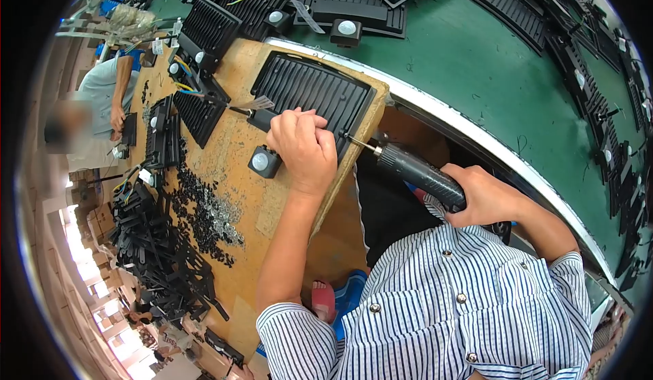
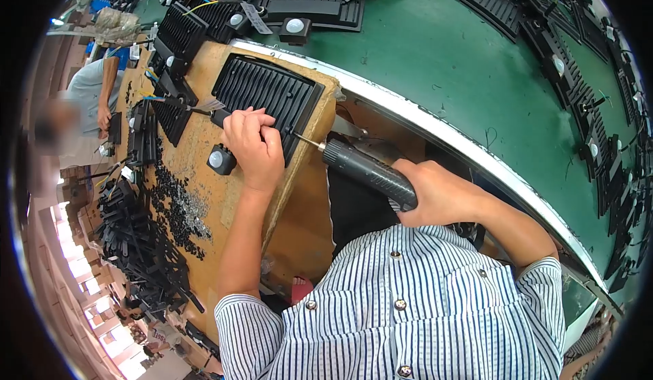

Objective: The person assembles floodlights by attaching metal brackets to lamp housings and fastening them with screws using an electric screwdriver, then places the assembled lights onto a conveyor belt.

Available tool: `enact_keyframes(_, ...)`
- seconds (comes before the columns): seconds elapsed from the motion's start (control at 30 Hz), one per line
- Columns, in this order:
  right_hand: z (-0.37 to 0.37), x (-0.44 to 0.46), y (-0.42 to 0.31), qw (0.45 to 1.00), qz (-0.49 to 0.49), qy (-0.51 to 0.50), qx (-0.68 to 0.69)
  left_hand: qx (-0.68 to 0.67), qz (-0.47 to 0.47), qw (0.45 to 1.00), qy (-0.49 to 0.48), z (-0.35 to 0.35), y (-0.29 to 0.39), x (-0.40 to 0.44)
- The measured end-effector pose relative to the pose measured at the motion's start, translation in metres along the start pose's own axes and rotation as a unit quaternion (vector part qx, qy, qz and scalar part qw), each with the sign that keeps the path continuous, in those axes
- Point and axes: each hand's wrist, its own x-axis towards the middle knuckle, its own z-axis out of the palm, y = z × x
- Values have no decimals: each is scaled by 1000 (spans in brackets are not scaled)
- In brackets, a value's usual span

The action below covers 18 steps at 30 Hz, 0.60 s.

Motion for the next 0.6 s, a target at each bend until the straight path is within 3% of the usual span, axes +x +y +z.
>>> enact_keyframes(0.6, -33, -14, -26, 990, 120, -69, -16, -5, -31, 999, -25, 3, 23, 10)
